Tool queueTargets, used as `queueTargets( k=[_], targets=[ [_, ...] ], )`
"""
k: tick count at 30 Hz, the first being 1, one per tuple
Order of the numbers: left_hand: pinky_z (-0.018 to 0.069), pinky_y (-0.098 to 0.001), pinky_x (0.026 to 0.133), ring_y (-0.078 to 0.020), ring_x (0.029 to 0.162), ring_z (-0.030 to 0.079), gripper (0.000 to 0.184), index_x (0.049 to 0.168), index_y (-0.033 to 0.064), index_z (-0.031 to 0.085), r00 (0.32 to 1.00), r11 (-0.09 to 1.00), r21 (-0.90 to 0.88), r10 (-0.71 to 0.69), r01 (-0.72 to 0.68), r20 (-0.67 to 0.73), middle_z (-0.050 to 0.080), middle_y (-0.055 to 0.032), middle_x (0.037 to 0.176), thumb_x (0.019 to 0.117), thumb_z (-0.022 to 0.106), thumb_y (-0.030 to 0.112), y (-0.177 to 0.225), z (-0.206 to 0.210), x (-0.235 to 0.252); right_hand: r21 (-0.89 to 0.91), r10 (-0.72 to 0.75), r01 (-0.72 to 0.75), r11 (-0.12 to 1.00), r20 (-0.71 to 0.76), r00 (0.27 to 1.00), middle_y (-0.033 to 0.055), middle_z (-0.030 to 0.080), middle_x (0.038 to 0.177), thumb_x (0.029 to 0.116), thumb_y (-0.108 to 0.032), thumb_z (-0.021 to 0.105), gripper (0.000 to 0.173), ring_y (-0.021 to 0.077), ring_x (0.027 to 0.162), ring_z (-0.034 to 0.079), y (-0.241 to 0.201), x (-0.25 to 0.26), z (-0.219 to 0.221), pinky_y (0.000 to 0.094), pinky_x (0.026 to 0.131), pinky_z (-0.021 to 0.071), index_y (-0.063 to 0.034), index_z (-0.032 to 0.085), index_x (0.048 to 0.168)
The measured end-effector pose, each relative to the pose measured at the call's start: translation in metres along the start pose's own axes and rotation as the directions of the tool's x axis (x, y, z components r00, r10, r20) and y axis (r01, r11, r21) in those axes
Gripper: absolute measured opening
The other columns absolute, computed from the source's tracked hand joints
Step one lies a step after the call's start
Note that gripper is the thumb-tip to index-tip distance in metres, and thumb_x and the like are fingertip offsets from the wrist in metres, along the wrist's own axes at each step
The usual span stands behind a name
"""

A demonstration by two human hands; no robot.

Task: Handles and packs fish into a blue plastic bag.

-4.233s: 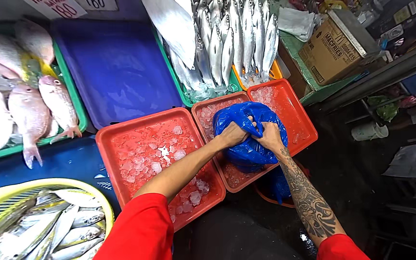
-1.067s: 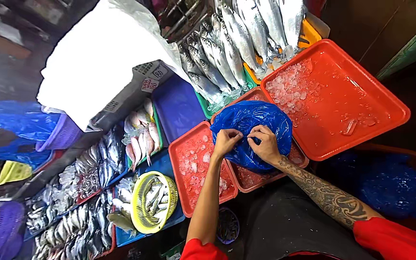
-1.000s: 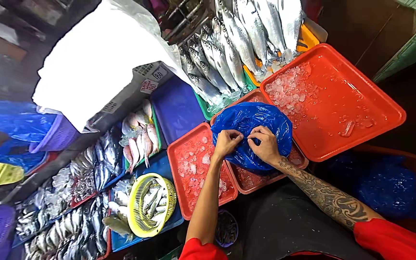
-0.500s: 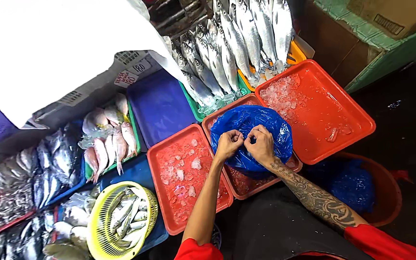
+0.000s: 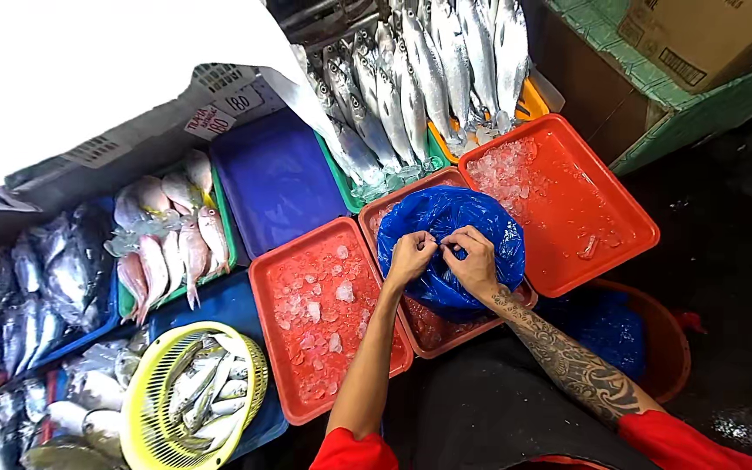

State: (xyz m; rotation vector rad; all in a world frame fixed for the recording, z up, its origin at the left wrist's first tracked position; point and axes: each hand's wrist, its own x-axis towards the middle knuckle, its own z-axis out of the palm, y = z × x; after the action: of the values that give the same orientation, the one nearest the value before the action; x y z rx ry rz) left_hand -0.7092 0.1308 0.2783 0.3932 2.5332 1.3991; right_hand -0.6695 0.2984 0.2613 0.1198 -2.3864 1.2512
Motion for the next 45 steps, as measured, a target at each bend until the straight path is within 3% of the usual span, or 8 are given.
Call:
queueTargets(
  k=[7, 10, 13, 24, 29, 34, 42, 45],
  targets=[
    [0.0288, -0.0194, 0.037, -0.0059, 0.039, 0.032, 0.024, 0.111, 0.0105, 0.068, 0.999, 0.896, -0.442, -0.050, 0.050, 0.010, 0.045, -0.0001, 0.057, 0.1099, 0.047, 0.021, -0.003, -0.001, -0.003, -0.042, 0.065, -0.062, 0.997, 0.062, 0.996, 0.0118, 0.069, 0.100, 0.0920, -0.012, 0.068, 0.011, 0.0270, 0.087, 0.067, 0.004, -0.002, 0.003, 0.0508, 0.082, 0.0529, -0.0033, 0.073, 0.097],
    [0.0413, -0.0234, 0.042, -0.0102, 0.048, 0.046, 0.025, 0.127, 0.0120, 0.068, 0.998, 0.960, -0.279, -0.044, 0.032, -0.036, 0.061, -0.0064, 0.082, 0.1062, 0.053, 0.013, 0.012, -0.006, -0.011, 0.005, 0.130, -0.132, 0.991, 0.142, 0.981, 0.0134, 0.068, 0.100, 0.0940, -0.012, 0.065, 0.011, 0.0289, 0.090, 0.066, 0.000, 0.003, -0.003, 0.0531, 0.085, 0.0510, -0.0026, 0.071, 0.097],
    [0.0522, -0.0310, 0.066, -0.0146, 0.074, 0.060, 0.029, 0.125, 0.0084, 0.071, 0.995, 0.997, 0.017, 0.075, -0.074, -0.062, 0.065, -0.0107, 0.106, 0.0971, 0.065, 0.013, 0.015, -0.006, -0.014, 0.075, 0.171, -0.191, 0.979, 0.216, 0.961, 0.0159, 0.066, 0.101, 0.0968, -0.012, 0.060, 0.014, 0.0303, 0.094, 0.064, -0.002, 0.007, -0.009, 0.0559, 0.090, 0.0467, -0.0002, 0.067, 0.098],
    [0.0532, -0.0369, 0.070, -0.0179, 0.075, 0.061, 0.012, 0.101, 0.0066, 0.075, 0.966, 0.980, 0.187, 0.116, -0.073, -0.230, 0.064, -0.0069, 0.088, 0.0959, 0.070, 0.016, 0.019, -0.001, -0.026, 0.575, 0.392, -0.453, 0.681, 0.236, 0.889, 0.0072, 0.063, 0.098, 0.1093, -0.016, 0.043, 0.019, 0.0140, 0.086, 0.065, 0.015, 0.014, -0.055, 0.0338, 0.083, 0.0566, -0.0018, 0.055, 0.116],
    [0.0506, -0.0256, 0.067, -0.0094, 0.076, 0.059, 0.011, 0.099, 0.0084, 0.076, 0.960, 0.994, 0.038, 0.110, -0.104, -0.259, 0.063, -0.0020, 0.089, 0.0935, 0.069, 0.014, 0.013, -0.005, -0.033, 0.087, 0.182, -0.203, 0.975, 0.208, 0.961, 0.0131, 0.070, 0.117, 0.1040, -0.015, 0.055, 0.022, 0.0246, 0.113, 0.066, 0.027, 0.021, -0.076, 0.0459, 0.099, 0.0543, -0.0023, 0.068, 0.116],
    [0.0549, -0.0298, 0.067, -0.0121, 0.077, 0.063, 0.012, 0.093, 0.0077, 0.075, 0.969, 0.975, 0.192, 0.149, -0.111, -0.196, 0.065, -0.0039, 0.089, 0.0897, 0.069, 0.017, 0.027, -0.011, -0.028, -0.199, 0.097, -0.064, 0.978, 0.162, 0.982, 0.0239, 0.052, 0.149, 0.0992, -0.010, 0.060, 0.039, 0.0406, 0.146, 0.042, 0.052, 0.045, -0.106, 0.0560, 0.122, 0.0327, 0.0040, 0.061, 0.136],
    [0.0522, -0.0498, 0.094, -0.0333, 0.112, 0.061, 0.037, 0.123, 0.0029, 0.070, 0.948, 0.895, 0.432, 0.225, -0.111, -0.223, 0.064, -0.0173, 0.119, 0.0916, 0.069, 0.023, 0.046, 0.019, -0.019, -0.252, 0.047, 0.008, 0.968, 0.210, 0.977, 0.0141, 0.071, 0.121, 0.0971, -0.005, 0.063, 0.021, 0.0323, 0.114, 0.067, -0.016, 0.048, -0.112, 0.0523, 0.098, 0.0552, -0.0035, 0.075, 0.115],
    [0.0555, -0.0541, 0.086, -0.0331, 0.095, 0.068, 0.034, 0.126, 0.0041, 0.068, 0.997, 0.895, 0.443, 0.078, -0.059, -0.025, 0.071, -0.0160, 0.101, 0.0964, 0.068, 0.021, 0.047, 0.022, -0.017, -0.188, -0.023, 0.082, 0.979, 0.296, 0.955, 0.0099, 0.072, 0.120, 0.0961, -0.005, 0.063, 0.021, 0.0316, 0.120, 0.063, -0.010, 0.034, -0.080, 0.0525, 0.099, 0.0524, -0.0073, 0.077, 0.111]
  ],
)
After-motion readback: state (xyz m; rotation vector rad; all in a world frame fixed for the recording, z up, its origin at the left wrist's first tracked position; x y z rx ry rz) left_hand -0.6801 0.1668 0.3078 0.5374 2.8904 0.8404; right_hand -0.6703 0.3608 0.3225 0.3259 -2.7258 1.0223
